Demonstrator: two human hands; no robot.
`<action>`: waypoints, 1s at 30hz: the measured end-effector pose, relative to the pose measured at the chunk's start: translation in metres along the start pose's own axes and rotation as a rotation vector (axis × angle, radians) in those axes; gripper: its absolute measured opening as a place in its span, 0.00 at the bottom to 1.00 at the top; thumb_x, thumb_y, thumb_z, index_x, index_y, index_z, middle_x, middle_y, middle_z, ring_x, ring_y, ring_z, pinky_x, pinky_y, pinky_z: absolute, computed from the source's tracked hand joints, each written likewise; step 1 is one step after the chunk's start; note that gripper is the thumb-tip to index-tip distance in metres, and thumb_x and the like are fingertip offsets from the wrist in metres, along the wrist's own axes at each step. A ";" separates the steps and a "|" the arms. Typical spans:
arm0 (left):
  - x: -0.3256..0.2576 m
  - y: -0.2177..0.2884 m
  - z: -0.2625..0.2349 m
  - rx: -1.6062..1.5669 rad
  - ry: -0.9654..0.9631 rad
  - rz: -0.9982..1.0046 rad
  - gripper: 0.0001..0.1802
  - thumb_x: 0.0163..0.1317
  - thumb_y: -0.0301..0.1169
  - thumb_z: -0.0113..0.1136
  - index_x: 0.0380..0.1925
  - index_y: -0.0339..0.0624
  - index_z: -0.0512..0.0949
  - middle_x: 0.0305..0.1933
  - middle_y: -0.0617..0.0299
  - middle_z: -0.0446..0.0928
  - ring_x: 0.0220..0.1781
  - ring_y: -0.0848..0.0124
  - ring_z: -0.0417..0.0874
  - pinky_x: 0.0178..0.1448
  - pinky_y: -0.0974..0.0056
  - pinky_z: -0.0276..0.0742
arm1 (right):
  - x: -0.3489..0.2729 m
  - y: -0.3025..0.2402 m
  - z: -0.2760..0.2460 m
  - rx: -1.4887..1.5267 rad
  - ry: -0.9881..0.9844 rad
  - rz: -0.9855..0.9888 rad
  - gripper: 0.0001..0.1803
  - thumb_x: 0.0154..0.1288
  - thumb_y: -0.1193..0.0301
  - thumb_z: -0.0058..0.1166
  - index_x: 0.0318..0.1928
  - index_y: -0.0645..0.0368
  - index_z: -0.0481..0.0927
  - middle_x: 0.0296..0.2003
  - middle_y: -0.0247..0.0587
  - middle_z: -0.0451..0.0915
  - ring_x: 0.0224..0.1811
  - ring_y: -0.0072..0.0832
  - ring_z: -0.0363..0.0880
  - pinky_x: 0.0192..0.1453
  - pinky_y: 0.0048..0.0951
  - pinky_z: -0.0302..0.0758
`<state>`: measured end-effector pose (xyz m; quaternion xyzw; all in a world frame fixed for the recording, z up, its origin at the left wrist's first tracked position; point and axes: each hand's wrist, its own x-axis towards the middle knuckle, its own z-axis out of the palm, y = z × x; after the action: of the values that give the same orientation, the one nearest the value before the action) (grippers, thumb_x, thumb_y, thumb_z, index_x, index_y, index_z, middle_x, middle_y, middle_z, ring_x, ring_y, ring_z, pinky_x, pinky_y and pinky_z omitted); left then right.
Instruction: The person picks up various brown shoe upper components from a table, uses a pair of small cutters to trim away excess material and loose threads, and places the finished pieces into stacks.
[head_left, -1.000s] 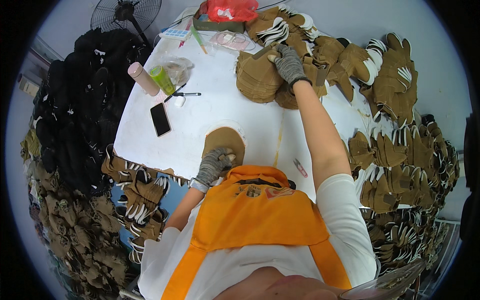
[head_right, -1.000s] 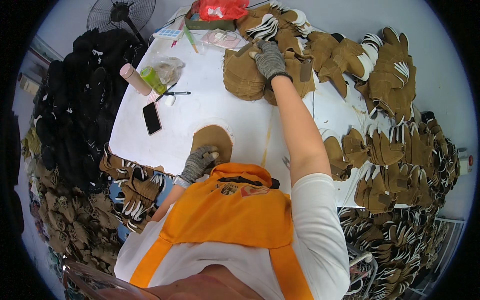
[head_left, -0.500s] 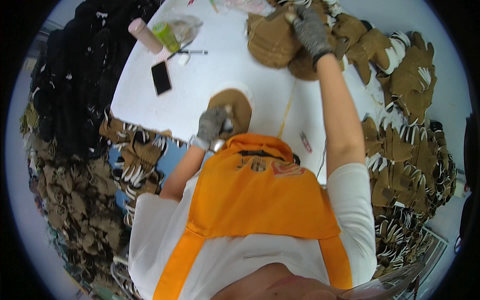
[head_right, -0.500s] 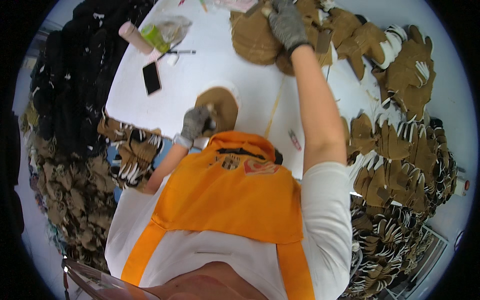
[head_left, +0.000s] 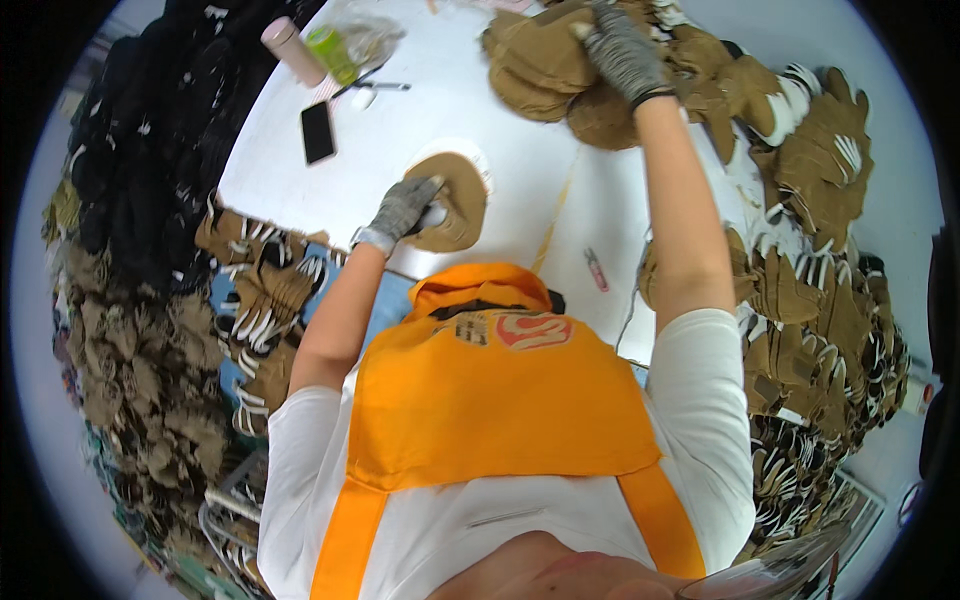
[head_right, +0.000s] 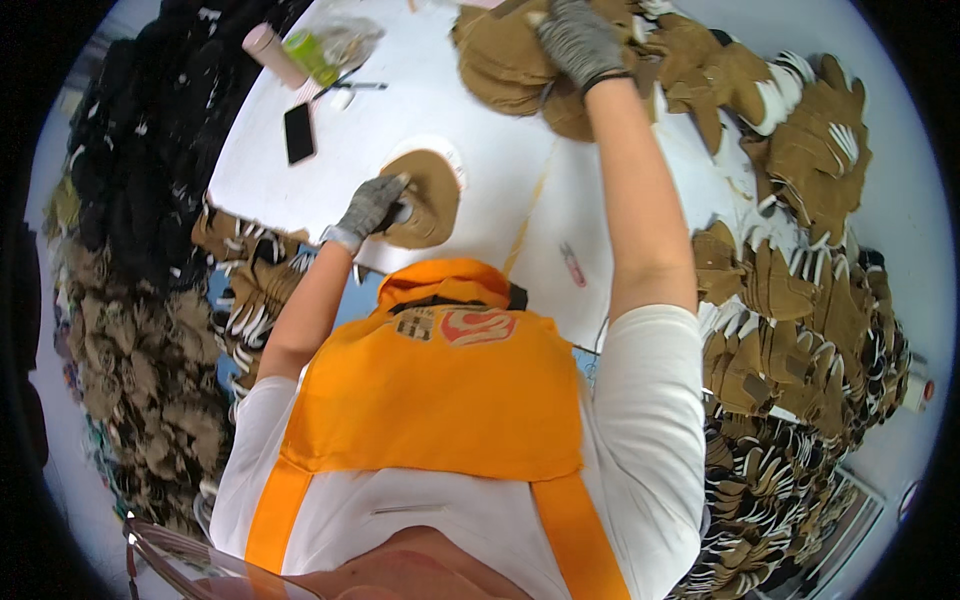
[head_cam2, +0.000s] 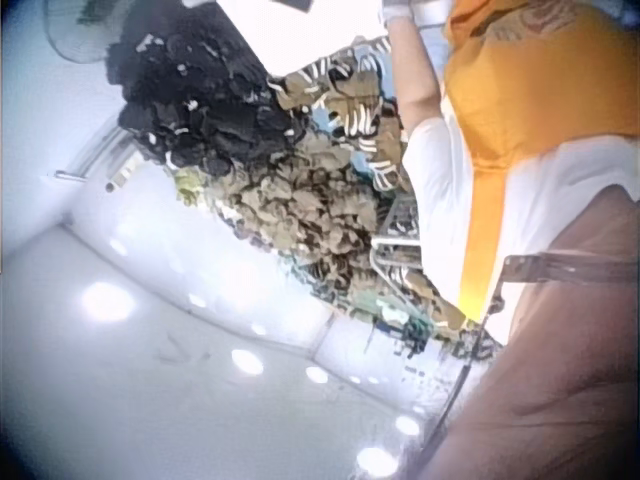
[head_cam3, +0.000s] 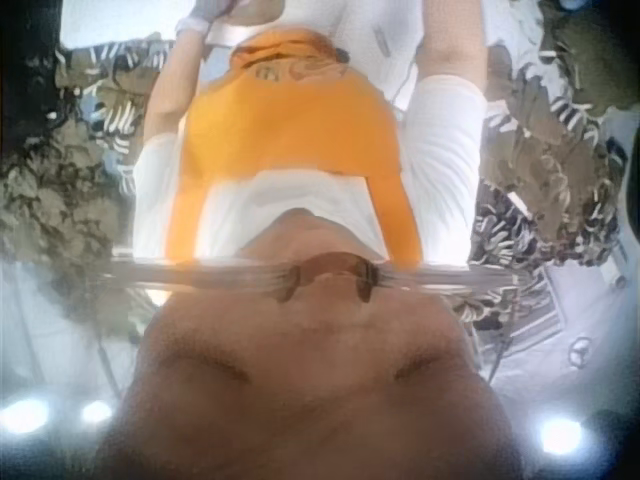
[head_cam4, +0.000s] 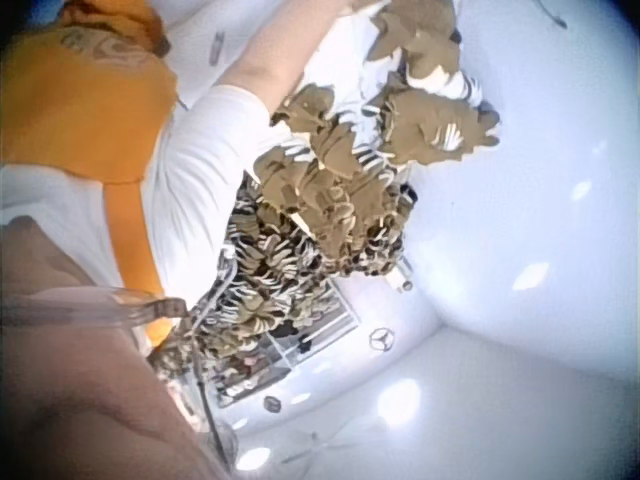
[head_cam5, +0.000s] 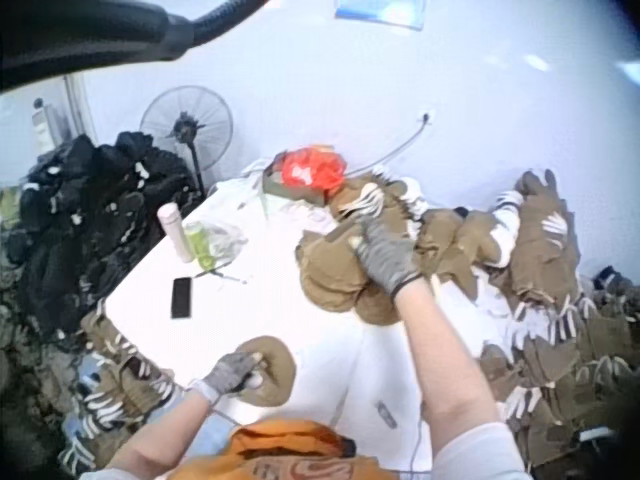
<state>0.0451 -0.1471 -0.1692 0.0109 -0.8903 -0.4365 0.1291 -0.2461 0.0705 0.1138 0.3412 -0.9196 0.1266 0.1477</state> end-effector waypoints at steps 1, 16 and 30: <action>0.011 0.023 -0.010 -0.152 -0.095 -0.380 0.20 0.64 0.41 0.57 0.50 0.41 0.75 0.43 0.54 0.78 0.43 0.62 0.79 0.49 0.62 0.75 | -0.007 0.001 0.009 0.157 0.085 -0.079 0.30 0.63 0.51 0.50 0.61 0.53 0.66 0.57 0.54 0.71 0.59 0.46 0.70 0.64 0.44 0.64; 0.225 0.226 0.006 0.617 0.302 -0.018 0.57 0.43 0.51 0.73 0.70 0.49 0.52 0.71 0.47 0.53 0.73 0.53 0.52 0.71 0.50 0.54 | -0.090 0.058 -0.015 -0.265 0.363 0.237 0.46 0.41 0.50 0.70 0.64 0.42 0.66 0.64 0.36 0.62 0.69 0.40 0.54 0.72 0.47 0.45; 0.311 0.159 0.014 0.238 0.127 0.066 0.64 0.37 0.44 0.77 0.70 0.41 0.46 0.68 0.45 0.56 0.69 0.49 0.57 0.72 0.54 0.56 | 0.008 0.211 0.048 0.381 -0.057 0.278 0.48 0.47 0.45 0.66 0.66 0.50 0.62 0.62 0.57 0.62 0.66 0.48 0.62 0.67 0.42 0.64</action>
<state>-0.2435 -0.0792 0.0155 0.0244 -0.9257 -0.3217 0.1973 -0.4011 0.2050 0.0445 0.2364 -0.9210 0.3075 0.0356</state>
